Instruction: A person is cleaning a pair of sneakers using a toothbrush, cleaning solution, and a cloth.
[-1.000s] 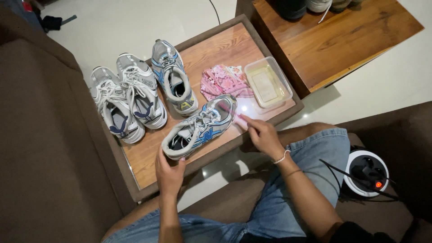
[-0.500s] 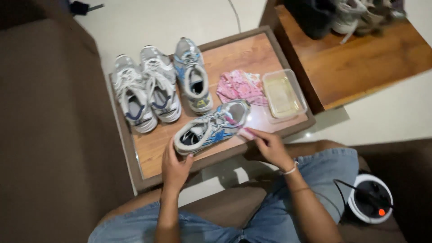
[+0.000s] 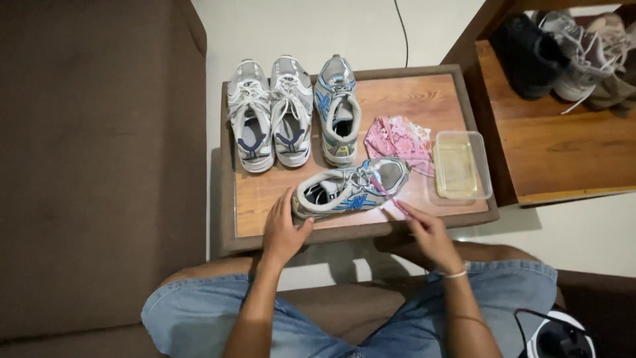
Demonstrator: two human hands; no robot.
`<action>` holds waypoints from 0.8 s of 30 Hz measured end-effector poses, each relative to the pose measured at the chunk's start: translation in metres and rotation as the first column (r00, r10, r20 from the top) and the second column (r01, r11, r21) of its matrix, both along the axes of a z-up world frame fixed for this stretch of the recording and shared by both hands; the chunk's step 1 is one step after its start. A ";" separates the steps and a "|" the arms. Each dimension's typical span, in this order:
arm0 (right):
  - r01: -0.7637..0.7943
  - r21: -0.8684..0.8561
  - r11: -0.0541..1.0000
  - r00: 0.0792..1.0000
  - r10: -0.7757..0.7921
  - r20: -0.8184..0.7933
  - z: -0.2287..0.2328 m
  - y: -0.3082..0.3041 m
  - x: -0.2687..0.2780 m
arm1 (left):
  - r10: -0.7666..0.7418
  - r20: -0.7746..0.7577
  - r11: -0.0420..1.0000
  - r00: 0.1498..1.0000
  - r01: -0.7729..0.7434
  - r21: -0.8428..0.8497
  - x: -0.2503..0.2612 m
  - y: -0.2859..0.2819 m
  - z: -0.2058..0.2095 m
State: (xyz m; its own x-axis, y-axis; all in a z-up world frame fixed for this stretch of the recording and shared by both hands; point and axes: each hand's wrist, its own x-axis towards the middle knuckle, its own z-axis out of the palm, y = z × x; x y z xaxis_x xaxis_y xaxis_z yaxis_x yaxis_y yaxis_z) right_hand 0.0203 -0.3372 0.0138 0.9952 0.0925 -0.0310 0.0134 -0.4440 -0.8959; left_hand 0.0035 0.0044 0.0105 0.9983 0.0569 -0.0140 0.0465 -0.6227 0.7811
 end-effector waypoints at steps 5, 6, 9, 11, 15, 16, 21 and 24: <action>0.155 -0.068 0.986 0.985 -0.149 0.084 0.009 0.019 0.000 | -0.020 0.030 1.000 0.999 0.020 0.008 -0.003 0.000 0.007; 0.147 -0.070 0.987 0.987 -0.141 0.080 0.010 0.020 0.000 | -0.023 0.032 1.000 0.999 0.023 0.004 -0.004 0.001 0.008; 0.077 -0.029 0.997 0.997 -0.078 -0.009 0.008 0.014 0.002 | -0.024 0.025 1.000 0.999 0.024 0.001 -0.004 0.002 0.004; 0.124 -0.063 0.990 0.991 -0.121 0.051 0.006 0.008 0.005 | -0.020 0.040 1.000 0.999 0.020 0.007 -0.002 0.001 0.002; 0.010 -0.032 0.999 1.000 -0.010 -0.020 0.017 0.008 0.004 | -0.027 0.060 0.999 0.998 0.026 0.021 -0.003 0.001 0.002; 0.012 -0.035 0.999 1.000 -0.012 -0.019 0.020 0.006 0.001 | -0.029 0.061 0.999 0.998 0.028 0.019 -0.004 0.001 0.003; 0.040 -0.050 0.998 0.999 -0.039 0.021 0.013 0.000 0.007 | -0.035 0.009 0.999 0.999 0.035 -0.022 -0.002 0.000 0.013; -0.019 -0.032 0.999 0.996 0.016 -0.083 0.028 -0.001 0.005 | -0.026 0.004 1.000 1.000 0.026 0.001 -0.003 0.001 0.008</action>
State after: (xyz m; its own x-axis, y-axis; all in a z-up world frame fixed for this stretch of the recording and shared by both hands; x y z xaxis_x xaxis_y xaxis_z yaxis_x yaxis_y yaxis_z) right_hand 0.0248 -0.3382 0.0418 0.9875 0.1070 -0.1159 -0.0519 -0.4737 -0.8791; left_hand 0.0005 0.0054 0.0188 0.9995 0.0305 -0.0104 0.0272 -0.6245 0.7806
